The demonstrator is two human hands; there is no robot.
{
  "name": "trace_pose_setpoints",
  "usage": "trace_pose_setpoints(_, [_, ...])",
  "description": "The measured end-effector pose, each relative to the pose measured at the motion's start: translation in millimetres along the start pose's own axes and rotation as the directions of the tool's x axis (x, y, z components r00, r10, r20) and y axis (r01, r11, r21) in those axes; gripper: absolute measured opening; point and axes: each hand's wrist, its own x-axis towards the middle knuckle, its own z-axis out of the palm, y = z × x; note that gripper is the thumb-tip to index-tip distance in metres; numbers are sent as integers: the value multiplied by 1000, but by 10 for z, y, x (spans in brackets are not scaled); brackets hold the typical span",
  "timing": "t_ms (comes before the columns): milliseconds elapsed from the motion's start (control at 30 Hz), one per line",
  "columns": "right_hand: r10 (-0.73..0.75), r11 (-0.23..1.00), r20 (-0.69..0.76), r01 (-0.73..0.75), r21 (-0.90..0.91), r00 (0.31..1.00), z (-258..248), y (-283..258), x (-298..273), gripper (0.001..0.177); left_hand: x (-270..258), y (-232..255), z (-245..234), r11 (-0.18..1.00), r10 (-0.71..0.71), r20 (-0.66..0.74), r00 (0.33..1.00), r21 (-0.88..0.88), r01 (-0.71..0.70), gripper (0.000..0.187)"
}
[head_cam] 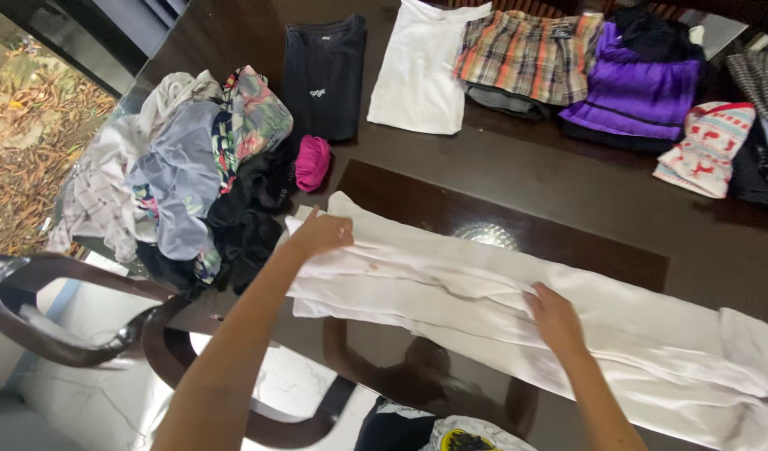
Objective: The person folds a white shirt and a black garment on a glass table. They smooth the fabric, fold the sleeves and body, and place the folded items into a pile. The person also moves other folded clothes aside to make space.
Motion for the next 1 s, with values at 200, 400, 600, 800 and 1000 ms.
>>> trace_pose_setpoints(200, [119, 993, 69, -117, -21, 991, -59, -241, -58, 54, 42, -706, -123, 994, -83, 198, 977, 89, 66, 65])
trace_pose_setpoints(400, [230, 963, 47, -234, 132, 972, -151, -494, -196, 47, 215, -1197, -140, 607, -77, 269, 960, -751, 259, 75])
trace_pose_setpoints(600, [357, 931, 29, -358, 73, 934, -284, -746, -231, 51, -44, -890, 217, -106, -186, 572, 799, -820, 562, 71])
trace_pose_setpoints(800, [310, 935, -28, -310, -172, 950, -236, -773, -306, 55, -205, -698, -157, 495, -309, -68, 949, -863, 99, 82])
trace_pose_setpoints(1000, [90, 920, -119, -128, -370, 989, 50, -746, -403, 42, -220, -230, -244, 947, -321, -275, 906, -71, 314, 98])
